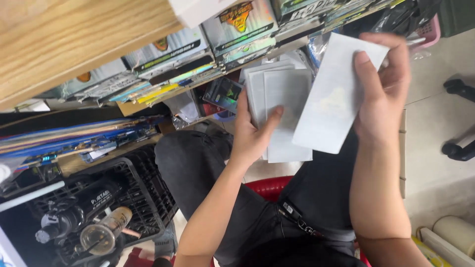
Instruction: The person sits on a red stool and handles small white packets and black product boxes. They open a white packet, remove a black box, and place it into a cardboard box on the floor. The person repeats this process with several items, organizing them into the box.
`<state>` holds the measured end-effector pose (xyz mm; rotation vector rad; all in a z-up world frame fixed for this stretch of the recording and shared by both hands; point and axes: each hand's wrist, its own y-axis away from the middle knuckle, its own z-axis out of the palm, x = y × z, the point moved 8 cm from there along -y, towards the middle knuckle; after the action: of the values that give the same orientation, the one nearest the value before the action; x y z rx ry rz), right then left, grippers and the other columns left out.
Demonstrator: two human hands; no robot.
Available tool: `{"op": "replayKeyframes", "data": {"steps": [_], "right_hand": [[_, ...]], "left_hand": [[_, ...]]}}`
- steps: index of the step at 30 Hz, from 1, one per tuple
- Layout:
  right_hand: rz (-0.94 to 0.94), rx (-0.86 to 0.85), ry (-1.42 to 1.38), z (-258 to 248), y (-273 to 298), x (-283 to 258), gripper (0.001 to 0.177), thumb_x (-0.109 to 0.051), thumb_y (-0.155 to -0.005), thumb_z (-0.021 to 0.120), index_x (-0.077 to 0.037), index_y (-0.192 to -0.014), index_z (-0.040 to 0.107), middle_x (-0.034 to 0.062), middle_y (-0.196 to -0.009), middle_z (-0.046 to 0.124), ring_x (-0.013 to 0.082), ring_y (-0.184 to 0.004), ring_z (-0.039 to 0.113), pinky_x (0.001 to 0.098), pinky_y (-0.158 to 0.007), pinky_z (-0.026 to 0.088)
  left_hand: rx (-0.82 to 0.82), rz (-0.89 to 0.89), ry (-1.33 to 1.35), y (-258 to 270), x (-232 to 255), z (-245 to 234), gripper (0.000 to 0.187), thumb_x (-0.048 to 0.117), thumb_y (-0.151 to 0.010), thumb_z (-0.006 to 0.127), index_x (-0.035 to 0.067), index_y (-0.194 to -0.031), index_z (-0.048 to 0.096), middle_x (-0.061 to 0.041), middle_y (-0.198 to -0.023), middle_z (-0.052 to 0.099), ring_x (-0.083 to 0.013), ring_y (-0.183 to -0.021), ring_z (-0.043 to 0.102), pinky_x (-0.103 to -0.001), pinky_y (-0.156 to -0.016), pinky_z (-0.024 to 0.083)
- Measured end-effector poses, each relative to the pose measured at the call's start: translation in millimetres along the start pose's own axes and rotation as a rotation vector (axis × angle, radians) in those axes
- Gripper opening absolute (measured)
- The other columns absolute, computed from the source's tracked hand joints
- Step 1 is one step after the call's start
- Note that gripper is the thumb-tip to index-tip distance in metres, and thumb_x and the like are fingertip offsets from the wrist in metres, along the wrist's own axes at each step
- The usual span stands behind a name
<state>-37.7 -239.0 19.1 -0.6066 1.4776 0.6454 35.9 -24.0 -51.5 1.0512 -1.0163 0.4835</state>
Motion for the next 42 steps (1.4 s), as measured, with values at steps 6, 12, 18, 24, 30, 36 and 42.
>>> {"op": "replayKeyframes", "data": {"steps": [6, 12, 18, 24, 30, 36, 42], "right_hand": [[-0.225, -0.240, 0.242, 41.8, -9.0, -24.0, 0.023, -0.022, -0.116, 0.061, -0.008, -0.132, 0.051, 0.0021, -0.107, 0.055, 0.0091, -0.088, 0.049, 0.0228, -0.079, 0.039], [-0.103, -0.182, 0.160, 30.5, -11.9, 8.3, 0.018, -0.023, -0.113, 0.059, -0.014, -0.128, 0.053, -0.0049, -0.093, 0.047, 0.0041, -0.079, 0.045, 0.0201, -0.070, 0.036], [-0.046, -0.288, 0.179, 47.6, -1.7, 9.7, 0.017, -0.016, -0.112, 0.060, -0.014, -0.122, 0.047, -0.0035, -0.080, 0.055, 0.0040, -0.062, 0.050, 0.0186, -0.051, 0.034], [-0.049, -0.406, 0.205, 60.1, 3.8, 11.7, 0.012, -0.019, -0.112, 0.055, -0.010, -0.118, 0.052, -0.0012, -0.101, 0.056, 0.0039, -0.060, 0.044, 0.0197, -0.051, 0.031], [0.280, -0.218, 0.070, 26.7, -9.3, 67.8, 0.035, -0.040, -0.108, 0.049, -0.014, -0.095, 0.067, -0.0051, -0.086, 0.062, 0.0067, -0.072, 0.051, 0.0227, -0.067, 0.039], [-0.024, -0.419, 0.118, 29.7, -13.4, 65.0, 0.014, -0.006, -0.105, 0.059, 0.002, -0.103, 0.070, 0.0072, -0.067, 0.059, 0.0100, -0.059, 0.051, 0.0231, -0.057, 0.043], [0.000, -0.367, 0.005, 31.7, -11.3, 58.7, 0.009, 0.001, -0.101, 0.063, -0.002, -0.099, 0.072, 0.0056, -0.077, 0.062, 0.0103, -0.070, 0.055, 0.0251, -0.068, 0.044]], "left_hand": [[-0.123, 0.403, -0.007, 11.0, 29.4, 2.9, 0.084, 0.014, -0.105, 0.058, 0.022, -0.165, -0.001, -0.012, -0.177, 0.002, -0.0259, -0.166, 0.006, -0.041, -0.134, 0.014], [-0.208, 0.395, -0.097, 4.8, 29.3, 3.5, 0.044, 0.014, -0.103, 0.045, 0.012, -0.147, 0.046, -0.008, -0.156, 0.048, -0.0249, -0.154, 0.040, -0.040, -0.129, 0.031], [-0.204, 0.159, -0.003, -1.2, 10.0, 9.5, 0.056, 0.053, -0.100, 0.046, 0.009, -0.131, 0.063, -0.006, -0.136, 0.066, -0.0219, -0.133, 0.058, -0.037, -0.115, 0.039], [-0.258, 0.101, -0.002, 8.5, 19.0, 13.0, 0.042, 0.042, -0.096, 0.059, 0.010, -0.122, 0.067, -0.001, -0.118, 0.074, -0.0124, -0.110, 0.068, -0.026, -0.093, 0.055], [-0.306, 0.217, -0.112, 9.9, 19.0, 16.1, 0.042, 0.041, -0.100, 0.054, 0.008, -0.119, 0.072, 0.000, -0.108, 0.077, -0.0078, -0.091, 0.067, -0.022, -0.072, 0.051], [-0.136, 0.458, -0.172, 15.0, 32.4, 8.6, 0.032, 0.037, -0.103, 0.062, 0.007, -0.108, 0.072, -0.013, -0.080, 0.073, -0.0170, -0.077, 0.069, -0.037, -0.079, 0.056], [-0.168, 0.473, -0.179, 13.1, 32.6, 6.6, 0.027, 0.038, -0.101, 0.067, 0.014, -0.106, 0.075, -0.007, -0.079, 0.075, -0.0082, -0.078, 0.068, -0.032, -0.075, 0.057]]}}
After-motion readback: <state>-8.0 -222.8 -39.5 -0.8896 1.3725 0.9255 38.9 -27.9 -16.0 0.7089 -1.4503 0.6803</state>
